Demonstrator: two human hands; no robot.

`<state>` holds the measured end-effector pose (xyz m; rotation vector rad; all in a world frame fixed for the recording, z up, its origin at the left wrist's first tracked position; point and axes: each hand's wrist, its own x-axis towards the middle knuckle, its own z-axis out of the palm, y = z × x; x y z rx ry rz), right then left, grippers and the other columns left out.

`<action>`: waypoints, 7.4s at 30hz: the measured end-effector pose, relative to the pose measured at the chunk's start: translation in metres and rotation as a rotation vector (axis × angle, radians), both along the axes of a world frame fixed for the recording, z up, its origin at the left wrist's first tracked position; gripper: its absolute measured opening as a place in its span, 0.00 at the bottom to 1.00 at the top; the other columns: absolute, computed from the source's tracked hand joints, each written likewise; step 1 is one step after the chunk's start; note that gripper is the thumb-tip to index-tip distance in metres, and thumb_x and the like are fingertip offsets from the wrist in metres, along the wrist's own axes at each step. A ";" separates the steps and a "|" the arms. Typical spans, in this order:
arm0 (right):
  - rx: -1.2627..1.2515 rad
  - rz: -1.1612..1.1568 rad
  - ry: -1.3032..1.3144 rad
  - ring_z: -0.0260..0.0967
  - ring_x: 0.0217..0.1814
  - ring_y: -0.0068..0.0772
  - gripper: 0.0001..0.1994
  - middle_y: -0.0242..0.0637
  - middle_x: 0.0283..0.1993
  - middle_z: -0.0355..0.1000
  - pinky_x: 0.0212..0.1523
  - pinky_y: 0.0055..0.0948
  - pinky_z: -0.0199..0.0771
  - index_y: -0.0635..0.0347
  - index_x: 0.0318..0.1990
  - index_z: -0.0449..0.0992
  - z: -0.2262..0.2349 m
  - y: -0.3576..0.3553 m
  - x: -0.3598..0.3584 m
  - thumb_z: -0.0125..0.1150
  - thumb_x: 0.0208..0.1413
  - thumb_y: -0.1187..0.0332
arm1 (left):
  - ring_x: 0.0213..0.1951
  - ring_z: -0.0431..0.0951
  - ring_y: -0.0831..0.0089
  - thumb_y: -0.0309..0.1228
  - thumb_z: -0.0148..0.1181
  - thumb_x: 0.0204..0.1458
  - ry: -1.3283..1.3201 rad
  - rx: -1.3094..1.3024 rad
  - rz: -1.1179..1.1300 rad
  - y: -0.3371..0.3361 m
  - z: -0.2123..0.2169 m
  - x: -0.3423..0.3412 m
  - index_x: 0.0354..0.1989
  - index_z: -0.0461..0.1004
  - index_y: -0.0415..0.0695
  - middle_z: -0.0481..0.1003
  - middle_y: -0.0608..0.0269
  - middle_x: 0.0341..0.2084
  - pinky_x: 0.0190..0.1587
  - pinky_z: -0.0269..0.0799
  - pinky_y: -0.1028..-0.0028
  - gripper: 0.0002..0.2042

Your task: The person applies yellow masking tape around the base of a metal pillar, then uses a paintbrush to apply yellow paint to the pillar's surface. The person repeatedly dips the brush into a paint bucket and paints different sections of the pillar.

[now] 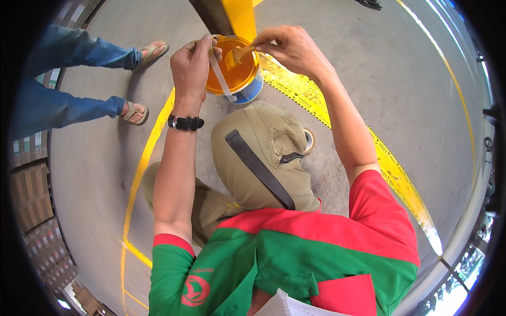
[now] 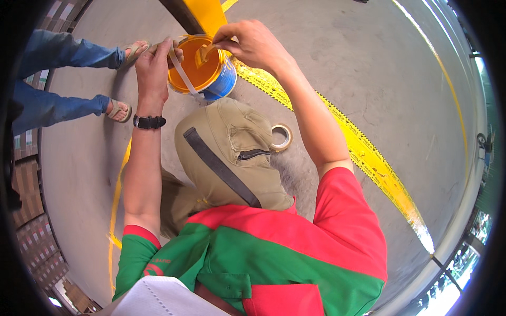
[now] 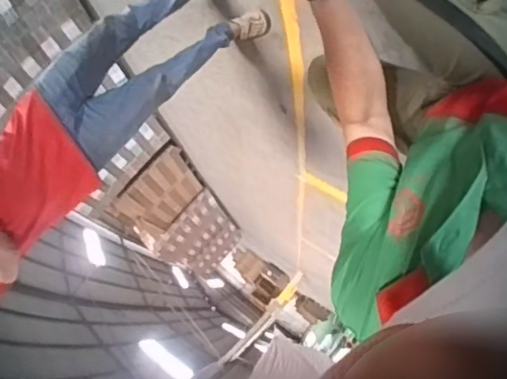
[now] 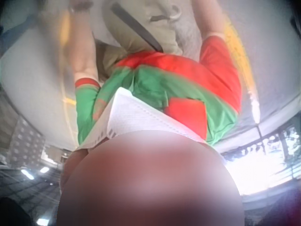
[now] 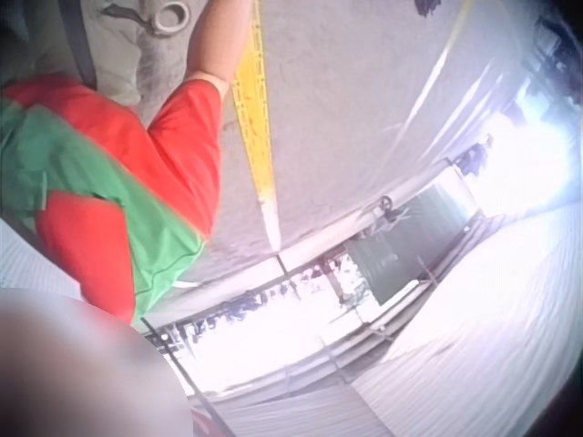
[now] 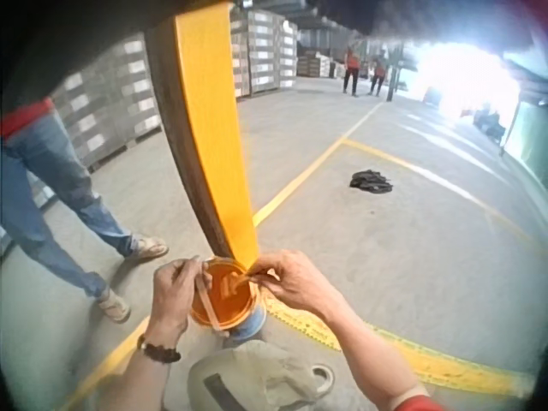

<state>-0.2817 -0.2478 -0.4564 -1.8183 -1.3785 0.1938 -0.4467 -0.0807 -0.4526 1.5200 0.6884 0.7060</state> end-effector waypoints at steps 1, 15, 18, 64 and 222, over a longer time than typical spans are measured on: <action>0.007 -0.034 0.034 0.81 0.41 0.45 0.08 0.43 0.38 0.83 0.43 0.40 0.79 0.58 0.44 0.84 0.000 -0.007 0.002 0.67 0.58 0.68 | 0.29 0.81 0.78 0.35 0.61 0.64 0.001 -0.002 -0.011 -0.001 0.001 0.002 0.36 0.82 0.35 0.82 0.62 0.27 0.37 0.75 0.79 0.13; 0.307 -0.415 0.344 0.78 0.39 0.23 0.10 0.35 0.38 0.84 0.42 0.26 0.77 0.61 0.46 0.85 -0.057 -0.051 0.047 0.66 0.62 0.67 | 0.30 0.81 0.77 0.35 0.59 0.65 0.019 -0.003 0.010 0.001 0.009 0.012 0.38 0.81 0.35 0.82 0.60 0.28 0.38 0.78 0.76 0.14; 0.193 -0.456 0.302 0.81 0.40 0.31 0.11 0.40 0.40 0.84 0.44 0.29 0.78 0.59 0.46 0.85 -0.101 -0.039 0.061 0.66 0.61 0.64 | 0.30 0.81 0.76 0.35 0.58 0.65 0.026 0.004 0.029 0.003 0.002 -0.003 0.38 0.80 0.34 0.82 0.59 0.28 0.38 0.77 0.76 0.14; 0.042 -0.493 -0.060 0.75 0.47 0.51 0.08 0.43 0.40 0.80 0.50 0.45 0.74 0.56 0.43 0.83 -0.248 0.034 0.031 0.62 0.61 0.66 | 0.32 0.79 0.76 0.39 0.57 0.67 0.258 -0.263 0.230 -0.010 -0.101 -0.152 0.42 0.79 0.37 0.80 0.62 0.30 0.39 0.74 0.75 0.15; 0.064 -0.459 -0.195 0.73 0.43 0.48 0.06 0.40 0.38 0.77 0.45 0.43 0.74 0.57 0.43 0.81 -0.182 0.012 0.025 0.60 0.62 0.70 | 0.30 0.80 0.76 0.41 0.60 0.66 0.244 -0.175 0.238 -0.013 -0.110 -0.152 0.41 0.80 0.38 0.80 0.62 0.28 0.37 0.76 0.74 0.16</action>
